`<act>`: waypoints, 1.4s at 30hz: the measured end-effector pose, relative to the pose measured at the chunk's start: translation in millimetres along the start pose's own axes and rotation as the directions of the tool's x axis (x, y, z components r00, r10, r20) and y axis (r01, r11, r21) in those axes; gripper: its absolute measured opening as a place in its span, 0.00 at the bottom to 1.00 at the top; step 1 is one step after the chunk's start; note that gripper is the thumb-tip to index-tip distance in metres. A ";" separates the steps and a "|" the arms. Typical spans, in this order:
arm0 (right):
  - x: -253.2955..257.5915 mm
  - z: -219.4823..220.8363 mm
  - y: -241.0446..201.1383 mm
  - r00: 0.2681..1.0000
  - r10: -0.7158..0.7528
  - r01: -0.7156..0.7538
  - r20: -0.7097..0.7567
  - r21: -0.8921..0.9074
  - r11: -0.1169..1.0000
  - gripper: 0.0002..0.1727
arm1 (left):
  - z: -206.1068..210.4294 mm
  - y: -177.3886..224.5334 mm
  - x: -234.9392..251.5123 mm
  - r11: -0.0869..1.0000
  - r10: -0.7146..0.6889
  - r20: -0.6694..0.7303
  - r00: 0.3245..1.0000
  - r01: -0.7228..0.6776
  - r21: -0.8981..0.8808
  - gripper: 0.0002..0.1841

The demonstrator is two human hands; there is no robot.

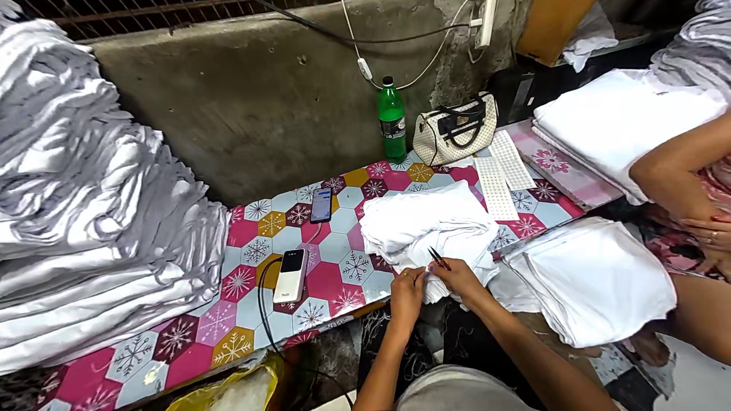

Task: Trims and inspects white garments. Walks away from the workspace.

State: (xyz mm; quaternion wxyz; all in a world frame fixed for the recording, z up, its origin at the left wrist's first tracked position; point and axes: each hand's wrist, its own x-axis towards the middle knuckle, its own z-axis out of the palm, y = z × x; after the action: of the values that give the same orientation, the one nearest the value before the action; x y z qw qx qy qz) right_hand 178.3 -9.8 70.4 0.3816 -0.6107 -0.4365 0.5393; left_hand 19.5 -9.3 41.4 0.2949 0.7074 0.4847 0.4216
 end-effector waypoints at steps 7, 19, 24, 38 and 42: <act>-13.0 -17.7 -8.9 0.986 -0.001 0.019 0.169 -0.106 0.994 0.25 | -11.7 2.9 -1.8 0.779 -0.442 0.208 0.873 0.488 -0.394 0.05; -5.3 -22.4 3.5 0.939 0.107 0.057 0.327 -0.454 0.889 0.25 | -7.0 3.3 -7.3 0.663 -0.511 0.236 0.827 0.554 -0.504 0.04; 0.6 -19.6 3.6 0.943 0.098 0.082 0.319 -0.506 0.859 0.24 | -3.0 1.5 -9.5 0.656 -0.515 0.194 0.835 0.529 -0.539 0.04; -10.9 -18.7 6.5 0.911 -0.398 0.336 0.112 -0.762 0.554 0.15 | -9.4 0.8 -12.0 0.698 -0.495 0.419 0.762 0.635 -0.330 0.12; -2.1 -13.2 -1.6 0.973 -0.212 0.214 0.096 -0.726 0.654 0.17 | 11.1 1.1 6.0 0.583 -0.555 0.281 0.783 0.608 -0.539 0.07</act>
State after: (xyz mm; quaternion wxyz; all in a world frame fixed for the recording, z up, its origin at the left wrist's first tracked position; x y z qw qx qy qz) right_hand 191.1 -11.2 74.3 0.1657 -0.6559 -0.6843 0.2722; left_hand 30.9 -4.2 39.0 0.6452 0.3934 0.5158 0.4036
